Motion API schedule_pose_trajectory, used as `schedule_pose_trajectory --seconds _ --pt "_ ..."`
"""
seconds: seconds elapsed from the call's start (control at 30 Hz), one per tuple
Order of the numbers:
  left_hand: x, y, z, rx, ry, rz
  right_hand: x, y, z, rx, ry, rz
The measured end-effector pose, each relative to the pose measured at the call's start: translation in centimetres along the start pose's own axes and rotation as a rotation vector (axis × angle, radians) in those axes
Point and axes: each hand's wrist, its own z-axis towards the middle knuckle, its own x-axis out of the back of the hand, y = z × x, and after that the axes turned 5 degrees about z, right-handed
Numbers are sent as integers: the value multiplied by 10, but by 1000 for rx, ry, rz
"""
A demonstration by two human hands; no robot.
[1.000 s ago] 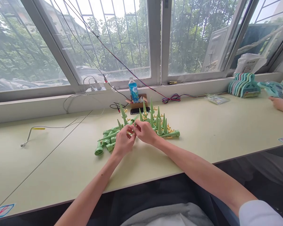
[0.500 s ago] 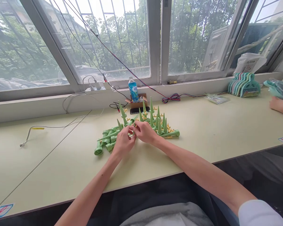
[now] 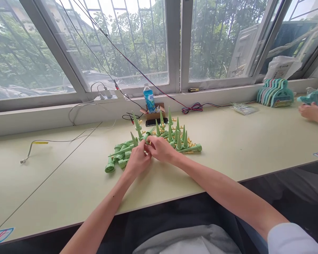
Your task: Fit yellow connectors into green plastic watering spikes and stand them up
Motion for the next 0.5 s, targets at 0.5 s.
schedule_pose_trajectory --seconds 0.5 --pt "2 3 -1 -23 8 -36 -1 1 1 -11 32 2"
